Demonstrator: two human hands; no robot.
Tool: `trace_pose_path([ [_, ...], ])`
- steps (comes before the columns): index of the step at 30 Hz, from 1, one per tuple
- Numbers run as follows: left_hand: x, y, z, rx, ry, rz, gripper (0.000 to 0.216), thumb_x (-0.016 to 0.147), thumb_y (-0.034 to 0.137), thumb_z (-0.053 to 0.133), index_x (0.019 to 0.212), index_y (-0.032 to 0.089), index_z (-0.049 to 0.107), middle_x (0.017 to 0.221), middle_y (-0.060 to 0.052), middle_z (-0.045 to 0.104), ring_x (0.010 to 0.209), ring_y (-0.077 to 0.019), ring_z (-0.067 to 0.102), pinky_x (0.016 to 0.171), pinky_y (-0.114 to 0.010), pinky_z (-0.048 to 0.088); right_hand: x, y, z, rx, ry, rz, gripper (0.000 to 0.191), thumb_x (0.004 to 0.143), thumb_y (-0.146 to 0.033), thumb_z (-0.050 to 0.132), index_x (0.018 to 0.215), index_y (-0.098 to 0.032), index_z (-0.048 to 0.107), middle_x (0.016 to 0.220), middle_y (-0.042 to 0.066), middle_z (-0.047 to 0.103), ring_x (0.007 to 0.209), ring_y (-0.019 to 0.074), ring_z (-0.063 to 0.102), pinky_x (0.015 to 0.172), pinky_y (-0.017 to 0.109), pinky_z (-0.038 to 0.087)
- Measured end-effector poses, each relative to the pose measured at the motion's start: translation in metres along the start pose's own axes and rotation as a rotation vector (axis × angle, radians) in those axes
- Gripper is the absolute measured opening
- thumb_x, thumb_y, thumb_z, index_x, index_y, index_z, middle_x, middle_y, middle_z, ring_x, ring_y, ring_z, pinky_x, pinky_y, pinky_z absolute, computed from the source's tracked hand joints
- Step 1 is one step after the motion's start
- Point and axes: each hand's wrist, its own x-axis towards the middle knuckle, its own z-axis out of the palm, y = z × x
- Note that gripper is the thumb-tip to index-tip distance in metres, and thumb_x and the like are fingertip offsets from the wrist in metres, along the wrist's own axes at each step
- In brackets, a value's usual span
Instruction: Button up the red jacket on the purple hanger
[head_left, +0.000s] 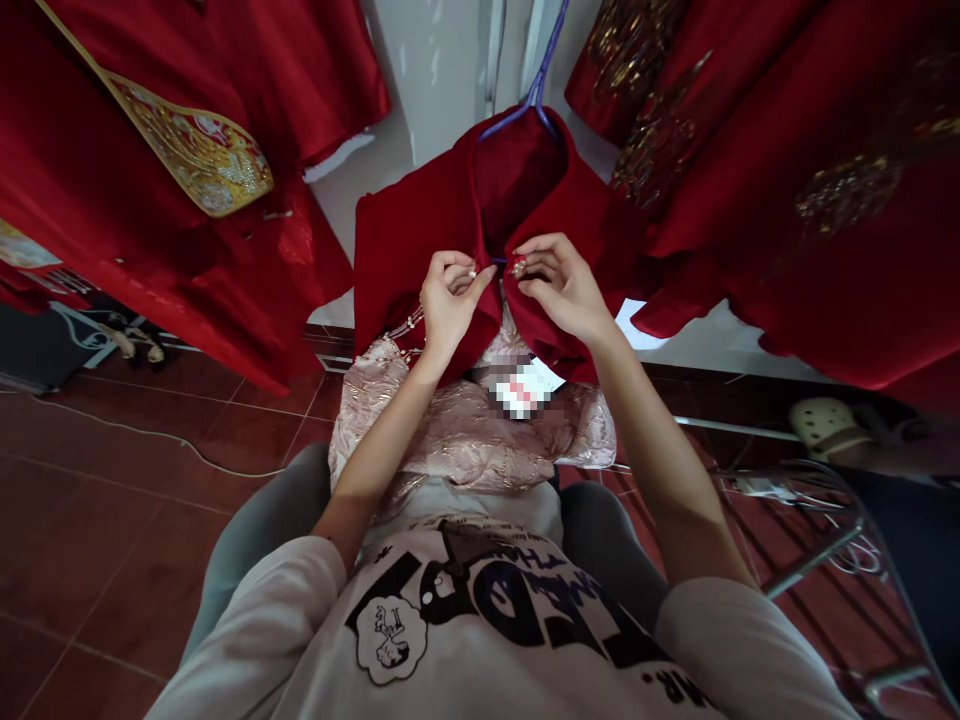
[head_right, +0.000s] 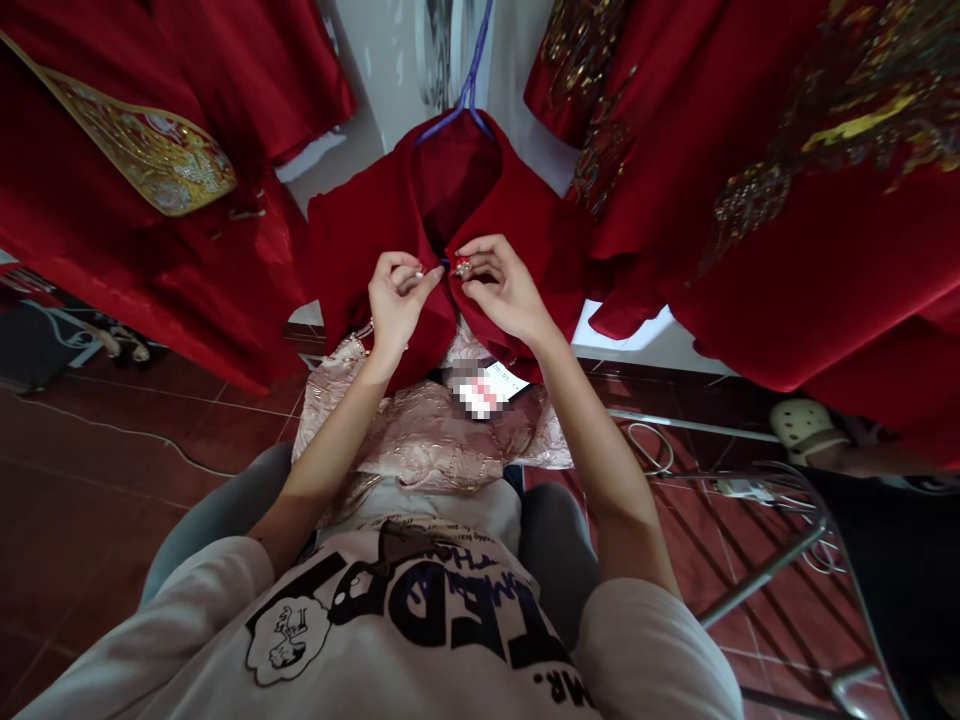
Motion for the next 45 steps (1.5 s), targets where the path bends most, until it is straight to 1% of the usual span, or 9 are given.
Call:
trace_pose_path([
  [3,-0.002,0.002,-0.003,-0.009,-0.053,-0.028,0.016,0.092,0.025,0.072,0.092,0.022,0.056,0.085,0.0,0.073,0.081,-0.0115,0.073,0.075,-0.021,0.059,-0.005,-0.01,0.003,-0.017,0.031,0.014,0.033,0.087,-0.049,0.065,0.11,-0.027,0.055,0.106,0.003,0.066,0.098,0.0163,0.066,0.077,0.028,0.058],
  [6,-0.003,0.008,-0.008,0.008,-0.092,0.007,0.007,0.092,0.019,0.069,0.092,0.022,0.063,0.093,-0.001,0.076,0.089,-0.0138,0.075,0.082,-0.026,0.061,-0.006,-0.016,0.006,-0.043,0.064,-0.008,0.032,0.089,-0.052,0.065,0.107,-0.027,0.058,0.104,0.003,0.067,0.095,0.0159,0.067,0.073,0.027,0.059],
  [10,-0.002,0.017,-0.011,0.073,-0.113,0.075,0.004,0.092,0.019,0.069,0.093,0.022,0.067,0.097,-0.002,0.078,0.092,-0.016,0.076,0.086,-0.03,0.062,-0.005,-0.024,0.008,-0.115,0.099,-0.03,0.034,0.09,-0.055,0.064,0.107,-0.026,0.063,0.101,0.004,0.069,0.093,0.017,0.067,0.074,0.028,0.061],
  [15,0.002,0.022,-0.015,0.156,-0.151,0.135,0.002,0.093,0.02,0.067,0.094,0.021,0.067,0.097,-0.003,0.077,0.094,-0.0157,0.075,0.087,-0.028,0.061,-0.003,-0.028,0.011,-0.155,0.175,-0.027,0.034,0.091,-0.055,0.063,0.108,-0.025,0.068,0.1,0.005,0.071,0.09,0.0183,0.068,0.072,0.03,0.062],
  [21,0.019,0.029,-0.023,0.219,-0.325,0.241,0.007,0.089,0.02,0.067,0.096,0.022,0.065,0.09,-0.002,0.073,0.083,-0.015,0.072,0.08,-0.028,0.059,0.001,-0.026,0.009,-0.149,0.198,-0.046,0.032,0.09,-0.052,0.066,0.106,-0.026,0.074,0.104,0.004,0.073,0.089,0.0183,0.07,0.076,0.032,0.063],
  [27,0.038,0.041,-0.033,0.228,-0.479,0.247,0.009,0.084,0.026,0.073,0.086,0.023,0.065,0.082,-0.002,0.068,0.086,-0.0217,0.07,0.084,-0.037,0.056,0.004,-0.026,0.007,-0.146,0.196,-0.025,0.035,0.09,-0.056,0.067,0.109,-0.028,0.076,0.106,0.004,0.073,0.092,0.0194,0.071,0.08,0.035,0.065],
  [34,0.044,0.04,-0.038,0.222,-0.525,0.219,0.01,0.081,0.025,0.074,0.083,0.022,0.065,0.081,-0.003,0.067,0.089,-0.0248,0.068,0.086,-0.04,0.054,0.004,-0.022,0.01,-0.105,0.209,-0.02,0.037,0.087,-0.056,0.07,0.11,-0.028,0.077,0.104,0.004,0.074,0.095,0.0207,0.072,0.084,0.038,0.065],
  [40,0.042,0.047,-0.038,0.338,-0.557,0.357,0.006,0.082,0.02,0.07,0.084,0.023,0.065,0.079,-0.002,0.067,0.079,-0.0211,0.067,0.08,-0.036,0.055,0.004,-0.02,0.008,-0.065,0.199,-0.028,0.04,0.08,-0.057,0.077,0.106,-0.027,0.076,0.1,0.004,0.073,0.092,0.02,0.072,0.084,0.038,0.065],
  [45,0.043,0.041,-0.036,0.403,-0.544,0.392,0.006,0.082,0.02,0.07,0.082,0.023,0.064,0.078,-0.003,0.066,0.082,-0.0238,0.068,0.082,-0.039,0.055,0.005,-0.022,0.009,-0.045,0.167,0.004,0.038,0.081,-0.054,0.076,0.103,-0.024,0.072,0.097,0.004,0.072,0.093,0.0194,0.071,0.084,0.037,0.065],
])
